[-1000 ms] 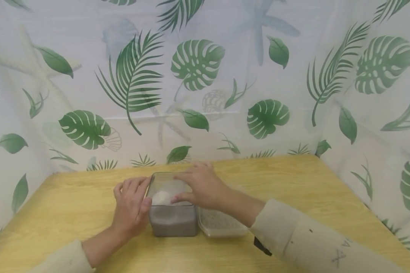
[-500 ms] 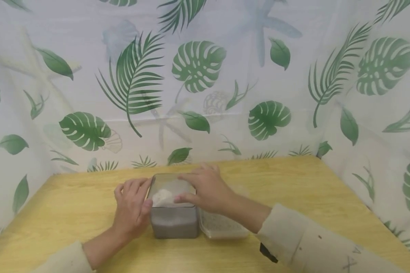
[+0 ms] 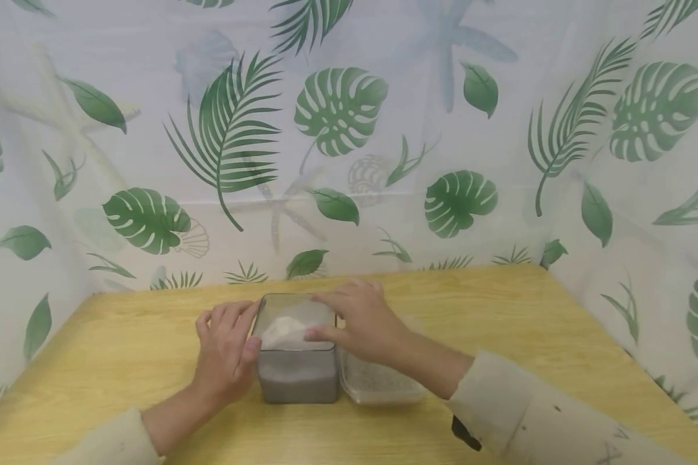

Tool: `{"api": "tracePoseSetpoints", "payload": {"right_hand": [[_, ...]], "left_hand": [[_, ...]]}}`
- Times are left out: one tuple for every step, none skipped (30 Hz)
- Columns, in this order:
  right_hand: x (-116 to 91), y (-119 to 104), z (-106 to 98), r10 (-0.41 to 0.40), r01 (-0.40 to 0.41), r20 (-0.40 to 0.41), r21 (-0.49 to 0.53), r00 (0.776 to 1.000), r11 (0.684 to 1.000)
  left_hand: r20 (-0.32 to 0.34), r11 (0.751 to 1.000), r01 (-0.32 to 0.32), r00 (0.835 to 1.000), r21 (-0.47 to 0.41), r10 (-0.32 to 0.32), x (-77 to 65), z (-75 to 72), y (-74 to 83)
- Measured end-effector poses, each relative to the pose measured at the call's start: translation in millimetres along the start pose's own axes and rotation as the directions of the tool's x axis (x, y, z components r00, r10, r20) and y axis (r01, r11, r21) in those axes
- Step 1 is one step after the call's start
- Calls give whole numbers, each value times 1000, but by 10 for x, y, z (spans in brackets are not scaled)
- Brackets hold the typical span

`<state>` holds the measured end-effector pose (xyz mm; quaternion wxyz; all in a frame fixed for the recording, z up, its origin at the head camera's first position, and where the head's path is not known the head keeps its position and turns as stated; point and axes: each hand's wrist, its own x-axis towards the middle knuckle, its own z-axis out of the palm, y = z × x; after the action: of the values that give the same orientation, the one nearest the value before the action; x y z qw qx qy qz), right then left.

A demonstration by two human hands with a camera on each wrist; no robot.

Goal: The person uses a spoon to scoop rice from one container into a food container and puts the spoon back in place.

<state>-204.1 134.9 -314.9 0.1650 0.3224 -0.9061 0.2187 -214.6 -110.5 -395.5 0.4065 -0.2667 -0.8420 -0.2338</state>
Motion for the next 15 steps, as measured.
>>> {"api": "tracePoseSetpoints", "payload": {"right_hand": [[-7, 9, 0, 0, 0, -5, 2, 1000, 1000], [-14, 18, -1, 0, 0, -10, 2, 1000, 1000], [-21, 23, -4, 2, -2, -12, 2, 1000, 1000], [-27, 27, -9, 3, -2, -16, 2, 1000, 1000], [-32, 30, -15, 4, -4, -20, -1, 1000, 1000], [-37, 36, -20, 4, -4, -24, -3, 1000, 1000], [-42, 40, -26, 4, -4, -29, -5, 1000, 1000], [-45, 42, -32, 7, -7, -32, -7, 999, 1000], [-48, 45, -37, 9, -9, -34, -7, 999, 1000], [-50, 48, -41, 12, -13, -36, -7, 999, 1000], [-52, 50, -45, 16, -16, -37, -5, 999, 1000], [-54, 52, -50, 19, -19, -38, -1, 999, 1000], [-58, 51, -57, 22, -22, -40, 4, 999, 1000], [-61, 54, -65, 23, -22, -44, 9, 999, 1000], [-63, 58, -74, 20, -19, -49, 10, 999, 1000]], "left_hand": [[-2, 1000, -1, 1000, 0, 1, 0, 0, 1], [-3, 1000, -2, 1000, 1, 2, 0, -1, 3], [-5, 1000, -3, 1000, 2, 3, -1, 0, 4], [-6, 1000, -3, 1000, 3, 3, -2, 1, 3], [-8, 1000, -4, 1000, 3, 4, -2, 2, 4], [-9, 1000, -5, 1000, 4, 5, -2, 3, 4], [-11, 1000, -6, 1000, 4, 6, -2, 5, 3], [-12, 1000, -7, 1000, 4, 7, -2, 7, 3], [-13, 1000, -7, 1000, 4, 7, -2, 9, 2], [-13, 1000, -7, 1000, 5, 7, -1, 10, 2], [-14, 1000, -8, 1000, 6, 8, -1, 10, 3], [-14, 1000, -8, 1000, 8, 8, 0, 10, 3], [-15, 1000, -9, 1000, 8, 9, 0, 10, 4], [-14, 1000, -9, 1000, 9, 9, 1, 9, 6], [-13, 1000, -8, 1000, 9, 8, 1, 8, 7]]}}
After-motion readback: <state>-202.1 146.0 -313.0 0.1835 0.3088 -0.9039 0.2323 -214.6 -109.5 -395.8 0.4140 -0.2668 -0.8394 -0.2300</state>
